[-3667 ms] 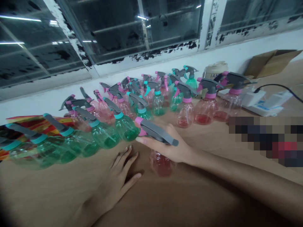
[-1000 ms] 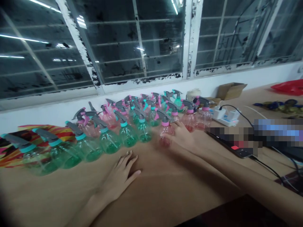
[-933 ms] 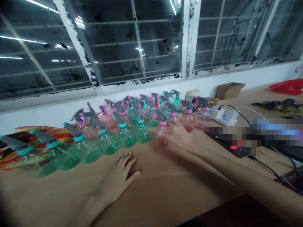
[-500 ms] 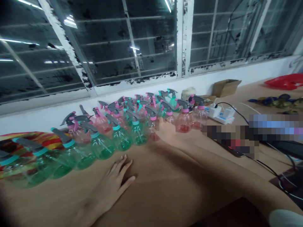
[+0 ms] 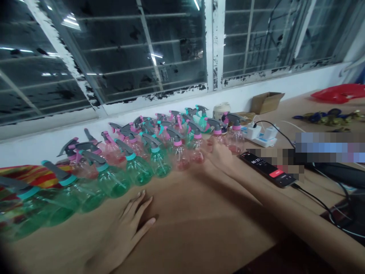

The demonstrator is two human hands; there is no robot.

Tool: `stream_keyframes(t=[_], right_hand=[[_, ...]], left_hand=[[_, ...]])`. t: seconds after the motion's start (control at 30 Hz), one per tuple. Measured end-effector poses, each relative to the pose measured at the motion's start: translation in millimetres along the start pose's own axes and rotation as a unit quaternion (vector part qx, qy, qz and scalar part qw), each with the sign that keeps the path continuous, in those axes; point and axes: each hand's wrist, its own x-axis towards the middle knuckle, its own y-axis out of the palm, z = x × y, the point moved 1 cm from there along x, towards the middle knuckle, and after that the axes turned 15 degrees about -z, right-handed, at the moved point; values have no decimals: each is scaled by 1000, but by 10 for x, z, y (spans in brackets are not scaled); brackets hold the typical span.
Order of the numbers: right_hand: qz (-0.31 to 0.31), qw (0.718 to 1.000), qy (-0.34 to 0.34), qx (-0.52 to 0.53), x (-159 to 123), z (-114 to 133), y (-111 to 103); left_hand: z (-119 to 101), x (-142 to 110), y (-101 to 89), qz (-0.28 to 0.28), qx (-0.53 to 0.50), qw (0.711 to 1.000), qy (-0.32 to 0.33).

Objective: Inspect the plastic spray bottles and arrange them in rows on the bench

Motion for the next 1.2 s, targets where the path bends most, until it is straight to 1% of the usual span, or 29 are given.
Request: stream_keyframes(t=[0.13, 0.2, 0.27, 0.4, 0.57, 0.63, 0.7, 0.8, 0.93, 1.03, 1.13, 1.2], right_hand=[[22, 999, 14, -28, 56, 130, 146], [33, 998, 22, -45, 67, 198, 164], [43, 997, 27, -60, 53, 233, 136], [63, 995, 17, -78, -54, 209, -36], [84, 992, -5, -89, -315, 182, -392], [86, 992, -22, -91, -458, 224, -548], [90, 992, -44, -71, -613, 295, -686], [108, 989, -80, -60, -846, 418, -824], [80, 985, -149, -36, -1093, 588, -878], [61, 982, -180, -12, -1190, 709, -859], [60, 978, -200, -7, -1179, 795, -848], [71, 979, -193, 0, -1098, 814, -848]], left_hand=[[12, -7, 12, 8, 3, 1000, -1], [15, -13, 16, 12, 7, 1000, -1], [19, -19, 22, 11, 10, 1000, -3], [24, -21, 38, 6, 9, 1000, -1], [25, -1, 42, -11, 7, 1000, 12], [26, 4, 41, -16, 9, 1000, 13], [27, 5, 43, -18, 8, 1000, 11], [29, -3, 52, -16, 5, 1000, 9], [11, -7, 55, -13, 0, 1000, 8], [-22, 5, 32, -9, 2, 1000, 6], [-57, 19, -2, -1, 10, 1000, 8], [-73, 22, -20, 4, 17, 1000, 8]])
